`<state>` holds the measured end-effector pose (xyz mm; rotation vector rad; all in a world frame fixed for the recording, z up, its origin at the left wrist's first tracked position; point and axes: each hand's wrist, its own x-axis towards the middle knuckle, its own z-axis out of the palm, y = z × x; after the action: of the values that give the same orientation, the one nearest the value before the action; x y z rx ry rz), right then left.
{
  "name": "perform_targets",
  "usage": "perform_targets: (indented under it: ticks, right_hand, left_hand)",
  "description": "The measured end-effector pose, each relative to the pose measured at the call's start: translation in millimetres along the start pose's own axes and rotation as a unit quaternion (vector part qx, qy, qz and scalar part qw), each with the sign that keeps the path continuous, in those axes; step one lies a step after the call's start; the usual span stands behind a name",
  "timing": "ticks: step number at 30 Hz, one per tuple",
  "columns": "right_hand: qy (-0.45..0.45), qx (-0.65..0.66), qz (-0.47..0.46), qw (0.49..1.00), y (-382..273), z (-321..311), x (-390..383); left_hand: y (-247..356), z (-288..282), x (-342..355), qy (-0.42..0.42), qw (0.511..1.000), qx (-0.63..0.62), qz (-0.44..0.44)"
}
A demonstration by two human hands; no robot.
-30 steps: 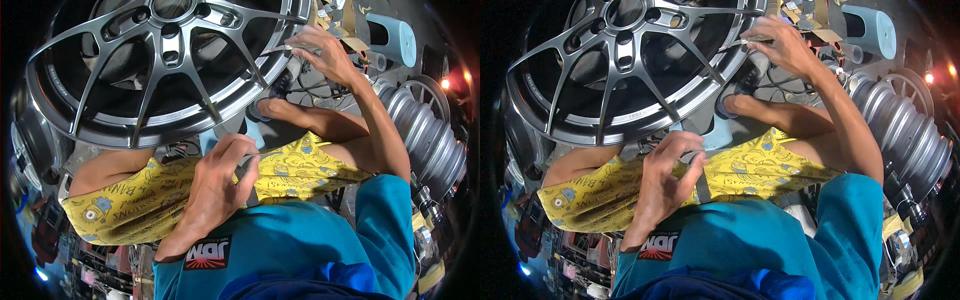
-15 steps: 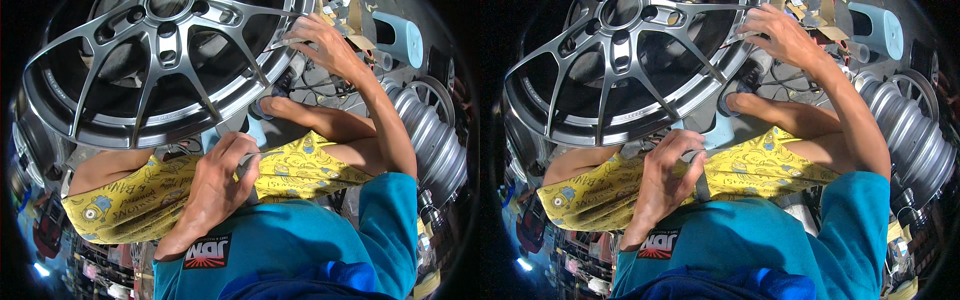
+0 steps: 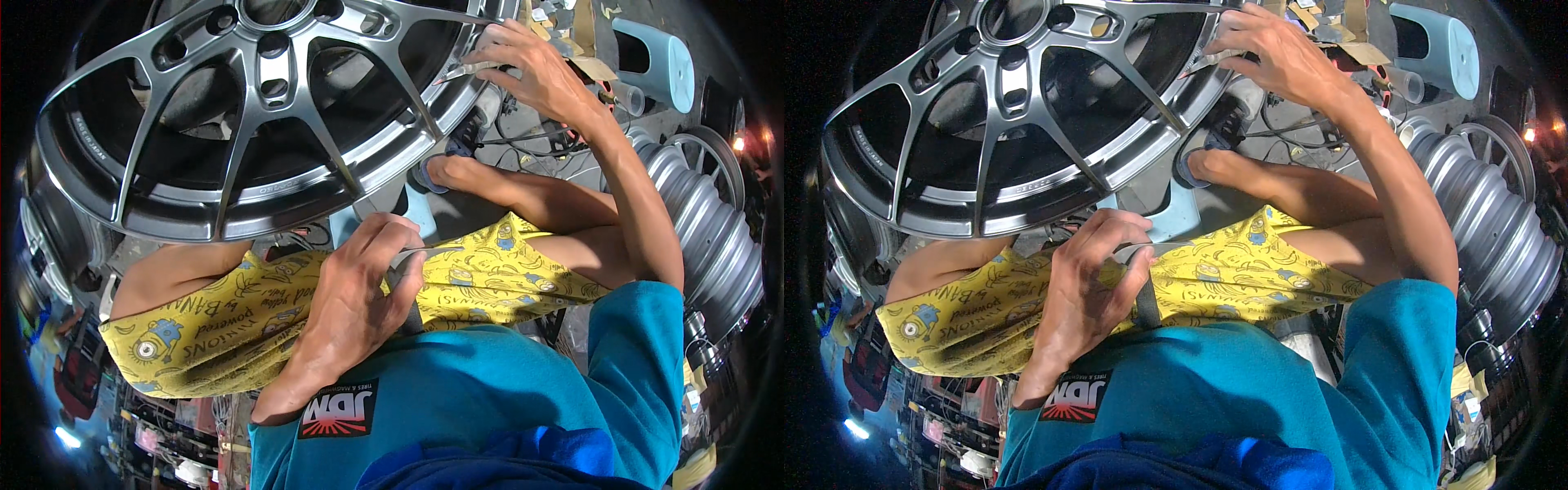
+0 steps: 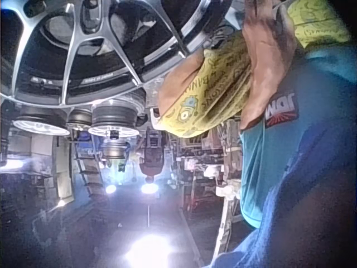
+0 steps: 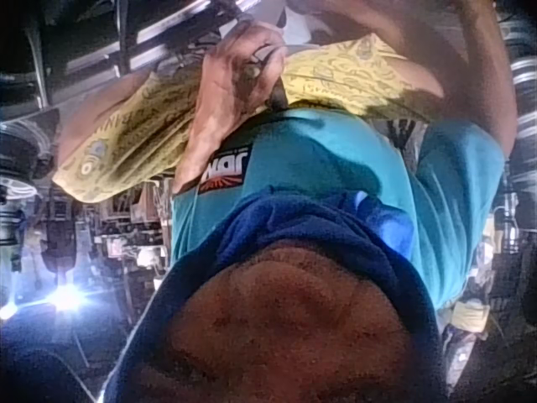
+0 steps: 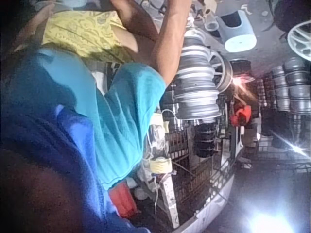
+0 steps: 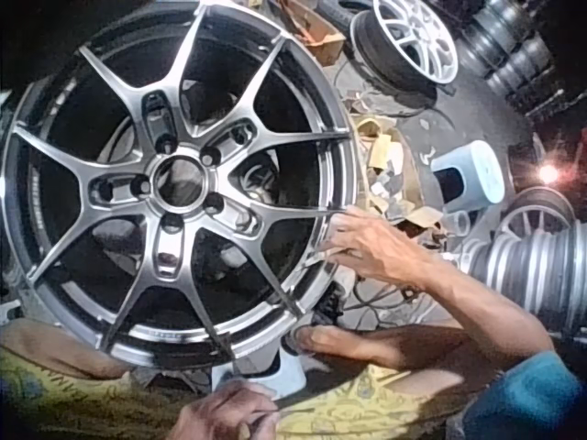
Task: The person applies a red compound to a scratch on the rim of a car wheel and then sands the area with a piece of sandpaper.
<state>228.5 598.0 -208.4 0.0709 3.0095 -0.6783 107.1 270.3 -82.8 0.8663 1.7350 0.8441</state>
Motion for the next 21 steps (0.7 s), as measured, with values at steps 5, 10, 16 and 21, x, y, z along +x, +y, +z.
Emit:
perform_targets:
  ticks: [5, 10, 16, 21]
  right_hand:
    - [-0.008, 0.002, 0.001, 1.0, -2.2, -0.9, 0.9]
    - [0.003, -0.003, -0.007, 1.0, -1.3, 1.1, -0.2]
    - [0.003, 0.001, -0.003, 1.0, -3.0, 0.7, 0.5]
    - [0.001, -0.001, 0.0, 1.0, -1.0, 3.4, -0.7]
  left_hand:
    - [-0.8, 0.0, 0.3, -0.001, 1.0, 0.002, 0.002]
    - [-7.2, -1.1, 0.2, -0.011, 0.999, 0.014, 0.039]
    - [-5.6, -0.9, 0.3, -0.006, 1.0, 0.004, 0.024]
    - [-0.9, -0.8, -1.0, -0.002, 1.0, -0.007, -0.007]
